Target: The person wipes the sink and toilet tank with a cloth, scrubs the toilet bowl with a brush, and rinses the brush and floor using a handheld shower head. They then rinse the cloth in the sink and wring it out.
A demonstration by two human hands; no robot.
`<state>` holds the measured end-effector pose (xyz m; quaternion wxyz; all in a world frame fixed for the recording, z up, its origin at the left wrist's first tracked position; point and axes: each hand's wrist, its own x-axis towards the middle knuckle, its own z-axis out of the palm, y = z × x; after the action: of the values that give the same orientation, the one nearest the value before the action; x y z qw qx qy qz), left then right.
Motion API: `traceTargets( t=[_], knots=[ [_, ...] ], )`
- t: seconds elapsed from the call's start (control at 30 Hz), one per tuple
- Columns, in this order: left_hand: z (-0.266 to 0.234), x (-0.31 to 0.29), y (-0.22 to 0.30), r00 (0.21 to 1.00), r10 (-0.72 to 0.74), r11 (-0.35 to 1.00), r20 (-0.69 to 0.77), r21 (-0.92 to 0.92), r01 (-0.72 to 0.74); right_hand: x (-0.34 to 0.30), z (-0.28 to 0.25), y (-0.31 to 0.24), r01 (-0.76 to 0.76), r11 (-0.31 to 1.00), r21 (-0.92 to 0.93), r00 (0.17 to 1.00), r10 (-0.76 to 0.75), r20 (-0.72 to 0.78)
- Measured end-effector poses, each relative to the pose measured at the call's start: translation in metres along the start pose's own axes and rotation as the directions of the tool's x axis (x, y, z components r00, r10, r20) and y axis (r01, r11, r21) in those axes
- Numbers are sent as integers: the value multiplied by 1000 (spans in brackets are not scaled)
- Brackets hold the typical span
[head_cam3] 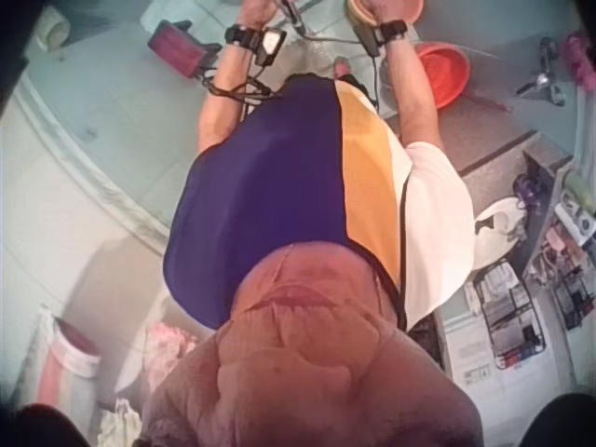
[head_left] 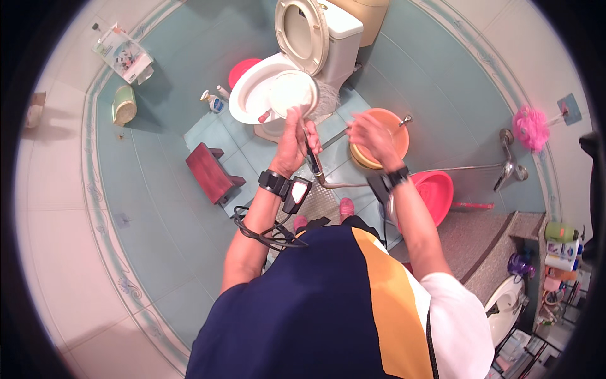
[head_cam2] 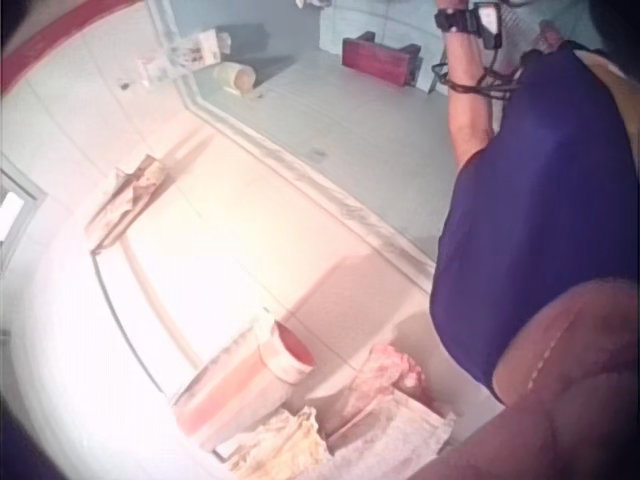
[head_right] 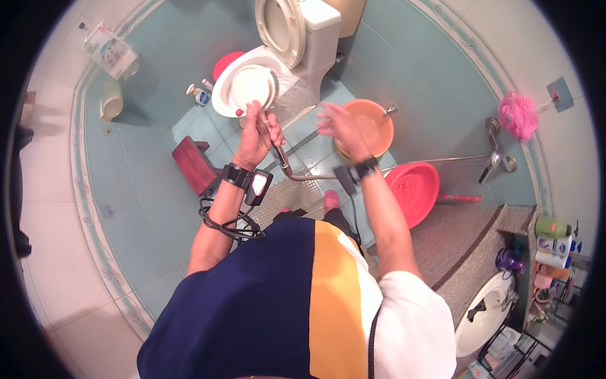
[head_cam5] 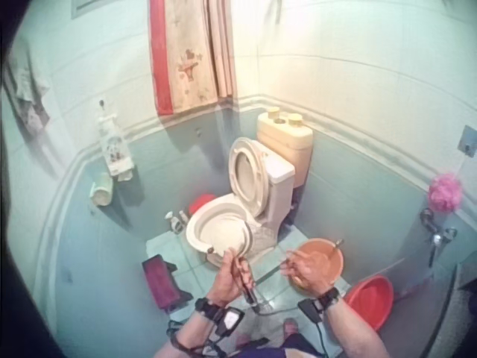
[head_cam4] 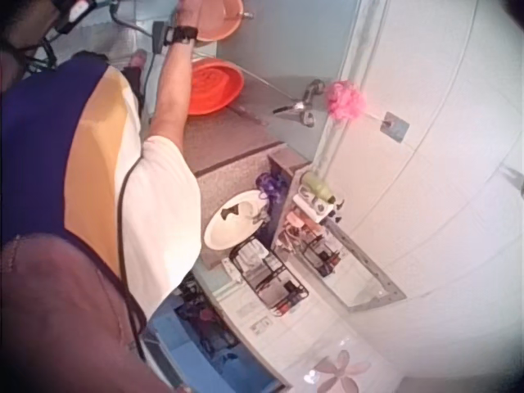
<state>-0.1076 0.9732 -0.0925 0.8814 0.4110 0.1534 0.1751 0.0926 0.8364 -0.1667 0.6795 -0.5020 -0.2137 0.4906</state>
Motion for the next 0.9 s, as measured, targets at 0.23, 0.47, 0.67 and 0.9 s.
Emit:
traceTargets(
  t=[0.23, 0.47, 0.67, 0.9],
  knots=[
    [-25, -34, 26, 993, -33, 996, -111, 77, 42, 84, 144, 12, -47, 988, 150, 989, 25, 142],
    [-50, -33, 28, 994, -71, 990, -85, 118, 80, 109, 165, -3, -88, 952, 293, 956, -3, 295],
    [-78, 37, 55, 937, 173, 964, -304, 245, -98, 90, 169, -23, 82, 970, -230, 928, 10, 373],
    [-56, 112, 62, 939, 210, 920, -274, 379, -95, 123, 135, 0, 263, 851, -454, 962, -195, 190]
  ],
)
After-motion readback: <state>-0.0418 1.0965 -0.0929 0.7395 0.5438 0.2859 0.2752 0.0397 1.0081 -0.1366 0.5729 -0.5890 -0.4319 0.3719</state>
